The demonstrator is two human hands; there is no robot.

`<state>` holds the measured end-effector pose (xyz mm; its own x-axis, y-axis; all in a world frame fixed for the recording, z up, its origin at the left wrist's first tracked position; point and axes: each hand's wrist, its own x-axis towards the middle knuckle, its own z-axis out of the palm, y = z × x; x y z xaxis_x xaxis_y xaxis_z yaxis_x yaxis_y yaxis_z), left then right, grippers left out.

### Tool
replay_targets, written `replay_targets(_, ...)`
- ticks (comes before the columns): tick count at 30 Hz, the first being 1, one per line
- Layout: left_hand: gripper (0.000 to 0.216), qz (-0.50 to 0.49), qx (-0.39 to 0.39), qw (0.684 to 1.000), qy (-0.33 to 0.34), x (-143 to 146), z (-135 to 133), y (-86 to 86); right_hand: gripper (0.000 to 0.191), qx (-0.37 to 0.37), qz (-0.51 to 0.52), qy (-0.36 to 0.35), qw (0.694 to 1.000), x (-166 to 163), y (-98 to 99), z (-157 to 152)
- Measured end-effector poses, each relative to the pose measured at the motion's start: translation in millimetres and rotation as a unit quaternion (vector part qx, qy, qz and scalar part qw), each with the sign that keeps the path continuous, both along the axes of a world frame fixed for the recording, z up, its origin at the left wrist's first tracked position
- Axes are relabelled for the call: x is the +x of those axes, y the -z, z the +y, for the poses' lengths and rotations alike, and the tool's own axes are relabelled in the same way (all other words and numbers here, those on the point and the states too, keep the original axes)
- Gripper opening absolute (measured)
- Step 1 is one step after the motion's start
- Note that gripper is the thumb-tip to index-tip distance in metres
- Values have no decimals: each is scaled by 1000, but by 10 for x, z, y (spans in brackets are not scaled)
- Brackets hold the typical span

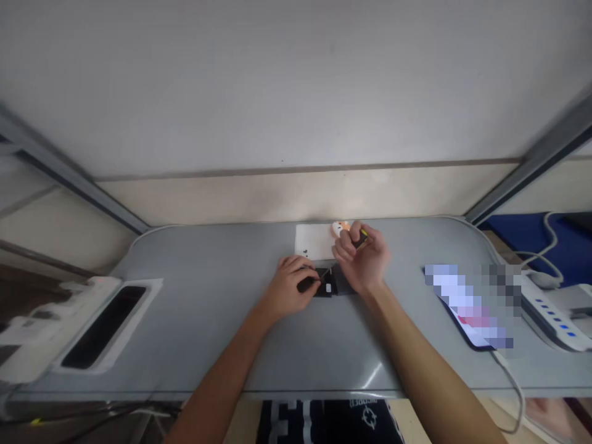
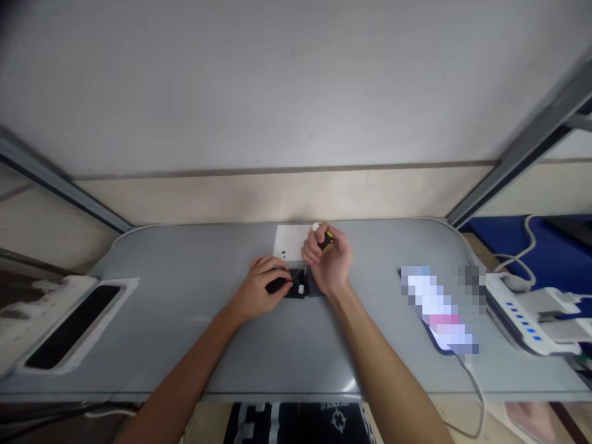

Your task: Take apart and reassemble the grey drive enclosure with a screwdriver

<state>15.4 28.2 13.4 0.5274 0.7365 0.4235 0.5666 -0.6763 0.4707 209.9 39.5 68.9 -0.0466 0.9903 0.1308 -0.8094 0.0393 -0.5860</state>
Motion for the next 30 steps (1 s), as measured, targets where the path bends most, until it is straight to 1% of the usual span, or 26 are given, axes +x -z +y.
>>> replay_targets(2,14,10,-17,1000,-4,-11,-2,-9,32,6,-9,-3,1000,-11,4,-4)
replay_targets(6,49,46,-62,997,7,-42,2,-42,35,9,-39,-7,999,-39,39,-10)
replay_targets(8,58,61,-81,995,16,-52,7,-45,35,14,-51,-13,998,-57,67,-13)
replay_targets(11,59,64,-96,993,24,-56,14,-36,34,23,-63,-23,997,-84,110,-14)
replay_targets(16,53,57,-107,992,36,-55,18,-25,37,20,-71,-22,997,-111,152,1)
replay_targets(24,50,48,-101,993,36,-50,23,-5,35,23,-69,-26,997,-112,157,0)
replay_targets(30,48,41,-110,992,38,-35,17,-10,38,17,-78,-13,997,-147,149,-4)
